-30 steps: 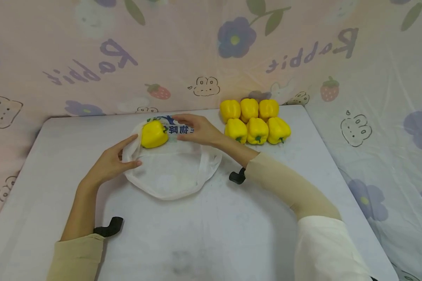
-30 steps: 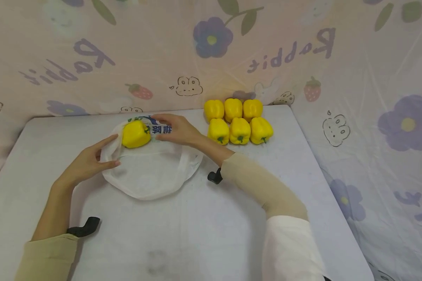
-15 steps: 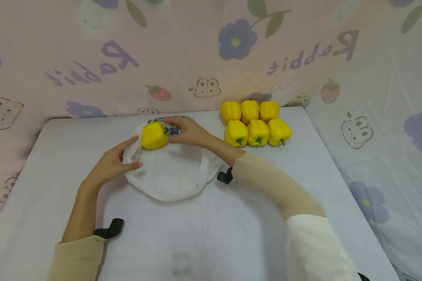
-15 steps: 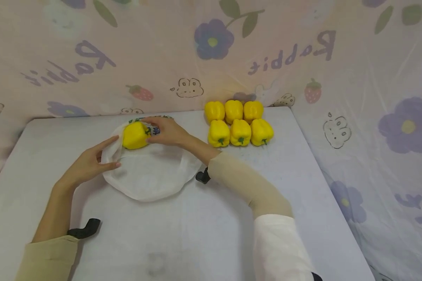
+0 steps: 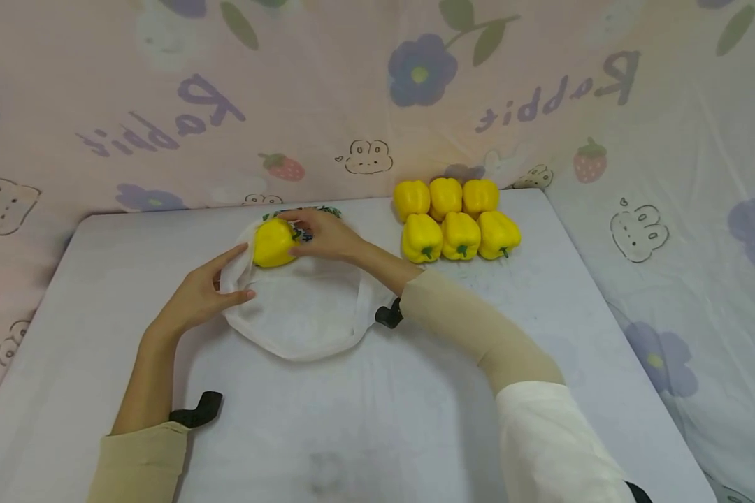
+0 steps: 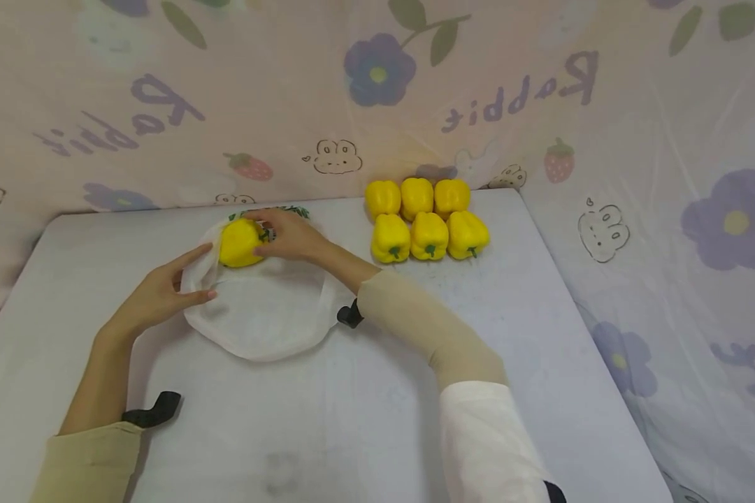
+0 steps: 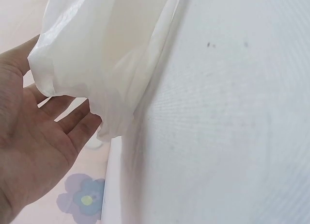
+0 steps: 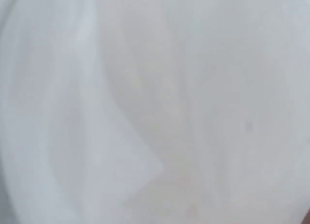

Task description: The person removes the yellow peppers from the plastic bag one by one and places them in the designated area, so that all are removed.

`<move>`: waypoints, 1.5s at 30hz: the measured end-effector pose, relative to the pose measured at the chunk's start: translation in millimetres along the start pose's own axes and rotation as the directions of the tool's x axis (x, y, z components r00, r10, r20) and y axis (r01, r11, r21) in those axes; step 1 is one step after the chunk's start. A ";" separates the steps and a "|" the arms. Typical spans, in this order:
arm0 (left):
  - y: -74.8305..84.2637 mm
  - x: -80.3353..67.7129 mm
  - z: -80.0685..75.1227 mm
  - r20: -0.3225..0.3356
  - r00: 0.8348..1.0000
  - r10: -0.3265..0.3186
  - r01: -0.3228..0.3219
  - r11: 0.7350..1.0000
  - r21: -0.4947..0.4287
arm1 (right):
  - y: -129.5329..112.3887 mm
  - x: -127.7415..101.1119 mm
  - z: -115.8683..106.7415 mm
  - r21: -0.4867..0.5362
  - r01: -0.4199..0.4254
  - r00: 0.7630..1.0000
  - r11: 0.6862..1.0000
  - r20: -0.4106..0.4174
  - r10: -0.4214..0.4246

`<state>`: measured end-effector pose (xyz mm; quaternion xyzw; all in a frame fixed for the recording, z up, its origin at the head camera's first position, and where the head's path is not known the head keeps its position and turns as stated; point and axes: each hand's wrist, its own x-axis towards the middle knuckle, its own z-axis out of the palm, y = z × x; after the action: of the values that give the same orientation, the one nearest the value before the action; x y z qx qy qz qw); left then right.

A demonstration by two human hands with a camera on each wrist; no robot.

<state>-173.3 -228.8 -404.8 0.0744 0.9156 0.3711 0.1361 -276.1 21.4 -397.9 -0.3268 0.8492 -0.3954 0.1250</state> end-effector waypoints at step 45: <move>-3.4 -1.0 3.3 -0.014 0.999 0.038 -0.039 0.999 -0.032 | -2.5 -6.8 6.5 -0.073 -0.037 0.991 0.997 0.122 0.046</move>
<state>-171.5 -229.2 -409.2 0.0874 0.9086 0.3890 0.1242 -266.8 20.8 -400.6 -0.3372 0.8599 -0.3415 0.1740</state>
